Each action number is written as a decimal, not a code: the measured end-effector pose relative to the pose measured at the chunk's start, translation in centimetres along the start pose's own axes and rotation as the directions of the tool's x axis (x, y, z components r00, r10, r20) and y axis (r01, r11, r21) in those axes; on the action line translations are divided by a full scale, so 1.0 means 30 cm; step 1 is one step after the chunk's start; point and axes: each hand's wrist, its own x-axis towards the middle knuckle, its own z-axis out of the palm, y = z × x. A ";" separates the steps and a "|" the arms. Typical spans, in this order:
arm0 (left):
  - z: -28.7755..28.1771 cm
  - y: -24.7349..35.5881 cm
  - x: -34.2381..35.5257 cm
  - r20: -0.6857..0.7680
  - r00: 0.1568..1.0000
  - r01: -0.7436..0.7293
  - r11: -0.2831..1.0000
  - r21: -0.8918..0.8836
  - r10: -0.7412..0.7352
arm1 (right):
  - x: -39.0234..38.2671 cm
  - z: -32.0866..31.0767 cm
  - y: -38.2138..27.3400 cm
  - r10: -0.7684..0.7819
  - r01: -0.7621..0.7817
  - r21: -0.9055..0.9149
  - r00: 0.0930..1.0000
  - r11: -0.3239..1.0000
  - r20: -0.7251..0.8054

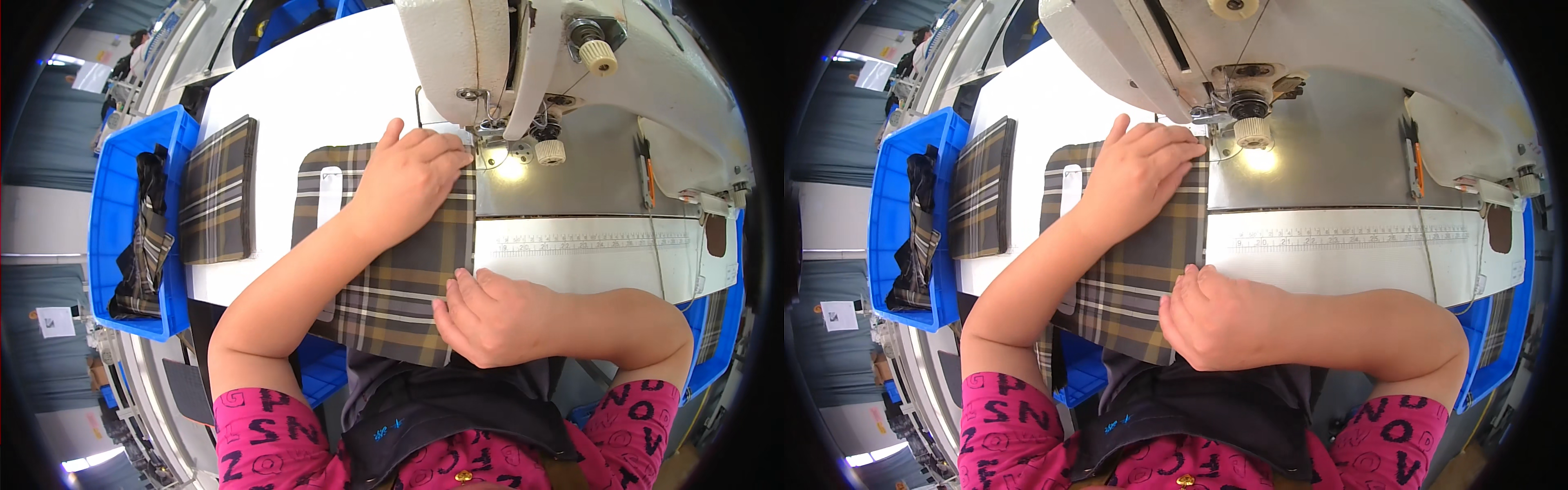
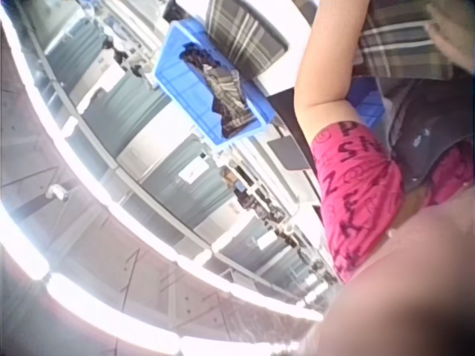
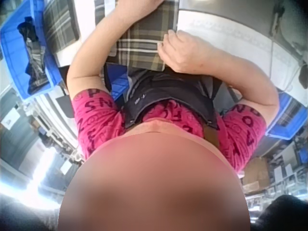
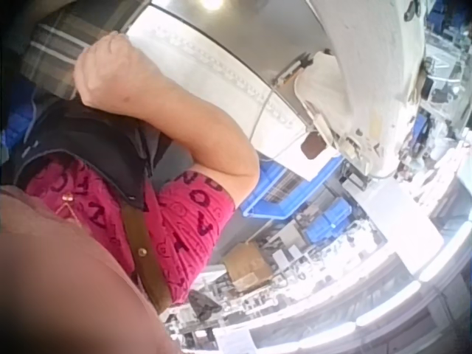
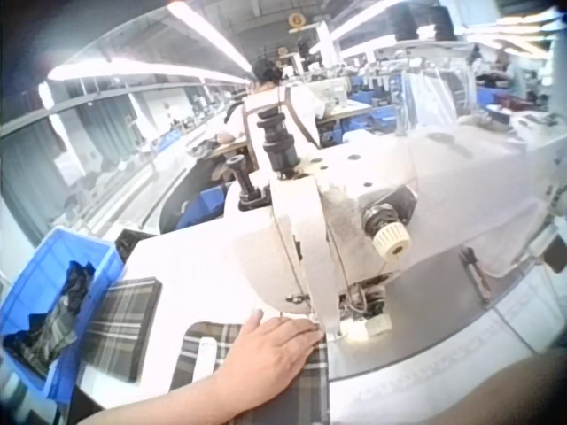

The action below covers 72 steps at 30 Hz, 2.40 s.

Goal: Sewing together pieces of plaid fabric using an industrial sewing machine.

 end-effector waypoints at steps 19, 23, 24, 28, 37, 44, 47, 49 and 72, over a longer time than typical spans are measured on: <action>0.005 0.057 -0.008 -0.049 0.999 0.009 0.999 -0.045 -0.012 | -0.006 -0.040 0.023 -0.025 0.025 -0.017 0.999 1.000 0.035; 0.008 0.055 -0.008 -0.057 0.998 0.010 0.999 -0.049 -0.013 | -0.009 -0.043 0.028 -0.034 0.036 -0.035 0.998 0.999 0.054; 0.009 0.056 -0.005 -0.055 0.998 0.010 0.999 -0.051 -0.013 | -0.009 -0.043 0.029 -0.036 0.037 -0.031 0.998 0.999 0.054; 0.010 0.058 -0.006 -0.050 0.999 0.008 1.000 -0.021 -0.009 | -0.011 -0.042 0.029 -0.033 0.035 -0.025 0.998 0.999 0.055; 0.013 0.059 -0.006 -0.047 0.999 0.017 1.000 -0.008 -0.018 | -0.006 -0.056 0.027 -0.014 0.018 -0.045 0.997 0.999 0.081; -0.007 0.078 -0.023 -0.024 0.997 0.066 0.987 -0.145 -0.070 | -0.008 -0.056 0.013 0.002 0.002 -0.063 0.998 0.998 0.068; -0.057 0.120 -0.060 0.024 0.995 0.098 0.983 -0.156 -0.095 | -0.015 -0.058 0.010 0.004 0.005 -0.090 0.995 0.996 0.095; -0.092 0.143 -0.091 0.043 0.993 0.116 0.980 -0.159 -0.111 | -0.009 -0.056 0.008 0.001 0.006 -0.107 0.998 0.994 0.067; -0.083 0.227 -0.187 0.138 0.990 0.048 0.970 -0.237 -0.015 | -0.026 -0.051 -0.023 0.111 -0.099 -0.075 0.979 0.992 0.169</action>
